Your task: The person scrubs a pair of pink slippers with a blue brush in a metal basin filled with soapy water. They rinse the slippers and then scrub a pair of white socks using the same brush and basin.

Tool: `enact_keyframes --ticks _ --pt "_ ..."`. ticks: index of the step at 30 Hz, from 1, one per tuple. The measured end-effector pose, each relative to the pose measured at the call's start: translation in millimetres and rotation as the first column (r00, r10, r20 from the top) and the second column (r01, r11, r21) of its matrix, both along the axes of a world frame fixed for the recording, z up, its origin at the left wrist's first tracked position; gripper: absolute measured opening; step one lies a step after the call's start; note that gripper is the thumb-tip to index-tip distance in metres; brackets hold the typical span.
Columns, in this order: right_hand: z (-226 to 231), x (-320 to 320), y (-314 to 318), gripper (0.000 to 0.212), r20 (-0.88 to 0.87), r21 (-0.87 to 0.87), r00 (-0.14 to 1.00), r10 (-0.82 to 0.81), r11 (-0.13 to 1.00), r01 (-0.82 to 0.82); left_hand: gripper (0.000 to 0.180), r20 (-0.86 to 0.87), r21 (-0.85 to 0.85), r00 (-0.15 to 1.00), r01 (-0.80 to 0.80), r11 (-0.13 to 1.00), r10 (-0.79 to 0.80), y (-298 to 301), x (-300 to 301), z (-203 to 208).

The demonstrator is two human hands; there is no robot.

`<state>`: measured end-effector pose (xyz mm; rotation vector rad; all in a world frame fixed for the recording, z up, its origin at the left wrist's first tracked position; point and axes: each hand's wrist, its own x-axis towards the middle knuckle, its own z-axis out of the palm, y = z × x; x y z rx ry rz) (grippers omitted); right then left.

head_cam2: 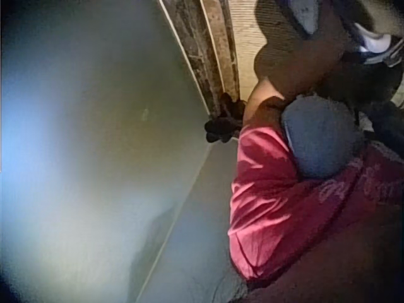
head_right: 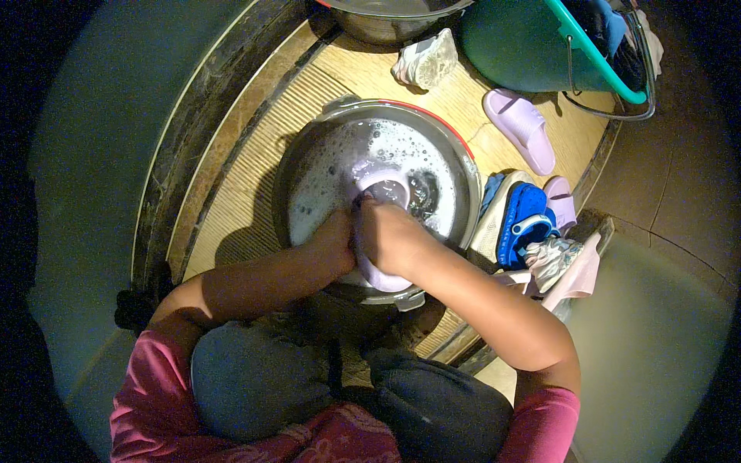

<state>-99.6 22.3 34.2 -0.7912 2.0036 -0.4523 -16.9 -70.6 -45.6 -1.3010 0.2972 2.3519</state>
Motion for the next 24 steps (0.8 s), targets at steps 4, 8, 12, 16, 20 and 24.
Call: enact_keyframes --ticks 4,8,12,16,20,24 --pt "-15 0 -1 0.025 -0.133 -0.189 0.99 -0.048 0.982 0.023 0.081 0.007 0.003 0.999 -0.053 0.999 0.053 4 7 -20" --pt "-37 -11 -5 0.022 -0.167 0.052 0.981 0.101 0.994 -0.094 0.087 0.085 -0.044 0.996 0.039 0.998 -0.035 1 -9 19" --pt "-48 8 6 0.03 -0.265 -0.065 0.957 -0.118 0.992 0.104 0.09 0.011 -0.049 0.998 0.063 0.997 -0.062 2 -5 19" --pt "2 19 9 0.047 -0.38 -0.018 0.917 -0.123 0.992 0.126 0.088 -0.023 -0.04 1.0 0.003 0.999 -0.004 -1 1 8" --pt "32 19 37 0.052 -0.606 0.178 0.753 0.256 0.967 -0.185 0.084 -0.11 -0.004 0.988 -0.111 0.994 0.109 7 -5 18" --pt "92 44 47 0.049 -0.473 0.064 0.855 0.215 0.975 -0.211 0.084 -0.071 -0.021 0.987 -0.148 0.989 0.146 3 -13 38"
